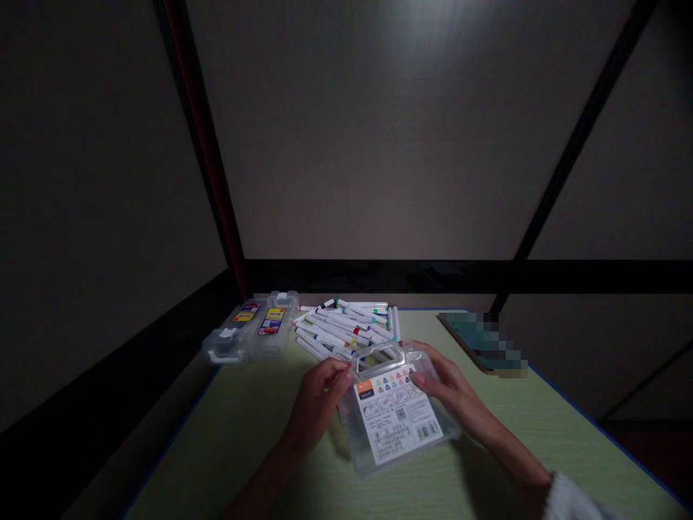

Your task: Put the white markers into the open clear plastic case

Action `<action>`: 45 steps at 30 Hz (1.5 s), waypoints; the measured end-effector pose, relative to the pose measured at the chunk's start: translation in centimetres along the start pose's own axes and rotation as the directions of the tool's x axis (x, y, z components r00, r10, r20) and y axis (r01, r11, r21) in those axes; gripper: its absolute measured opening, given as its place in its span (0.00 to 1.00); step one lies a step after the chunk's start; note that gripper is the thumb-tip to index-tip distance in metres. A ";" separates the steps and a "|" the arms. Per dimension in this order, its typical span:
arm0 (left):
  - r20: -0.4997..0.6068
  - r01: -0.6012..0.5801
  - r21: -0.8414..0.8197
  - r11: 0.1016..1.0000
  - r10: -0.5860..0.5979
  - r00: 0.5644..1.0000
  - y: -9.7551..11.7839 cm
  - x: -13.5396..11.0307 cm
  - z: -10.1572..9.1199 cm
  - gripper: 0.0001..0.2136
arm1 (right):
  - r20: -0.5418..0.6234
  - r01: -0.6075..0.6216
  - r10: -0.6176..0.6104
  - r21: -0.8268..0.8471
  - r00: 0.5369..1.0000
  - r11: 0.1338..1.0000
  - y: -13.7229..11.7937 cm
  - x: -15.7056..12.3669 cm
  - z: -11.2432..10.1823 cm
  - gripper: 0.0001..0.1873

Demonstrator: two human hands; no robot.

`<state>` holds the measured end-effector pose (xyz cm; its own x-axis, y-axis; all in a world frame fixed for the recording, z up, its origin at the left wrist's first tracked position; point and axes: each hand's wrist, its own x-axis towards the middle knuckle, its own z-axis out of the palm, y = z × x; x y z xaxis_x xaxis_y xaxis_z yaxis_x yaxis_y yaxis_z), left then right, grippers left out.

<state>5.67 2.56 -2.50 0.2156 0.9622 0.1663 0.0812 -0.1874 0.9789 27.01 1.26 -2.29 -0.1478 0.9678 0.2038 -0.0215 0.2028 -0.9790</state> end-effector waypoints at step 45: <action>-0.254 0.040 -0.110 0.993 -0.067 0.965 -1.2 0.5 0.9 0.20 | -0.074 0.030 -0.031 -0.008 0.997 1.000 -0.1 -0.3 1.6 0.24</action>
<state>6.54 3.12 -3.72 -0.0449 0.9911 0.1252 -0.0183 -0.1262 0.9918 25.51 0.74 -2.30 -0.0733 0.9695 0.2337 -0.0180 0.2330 -0.9723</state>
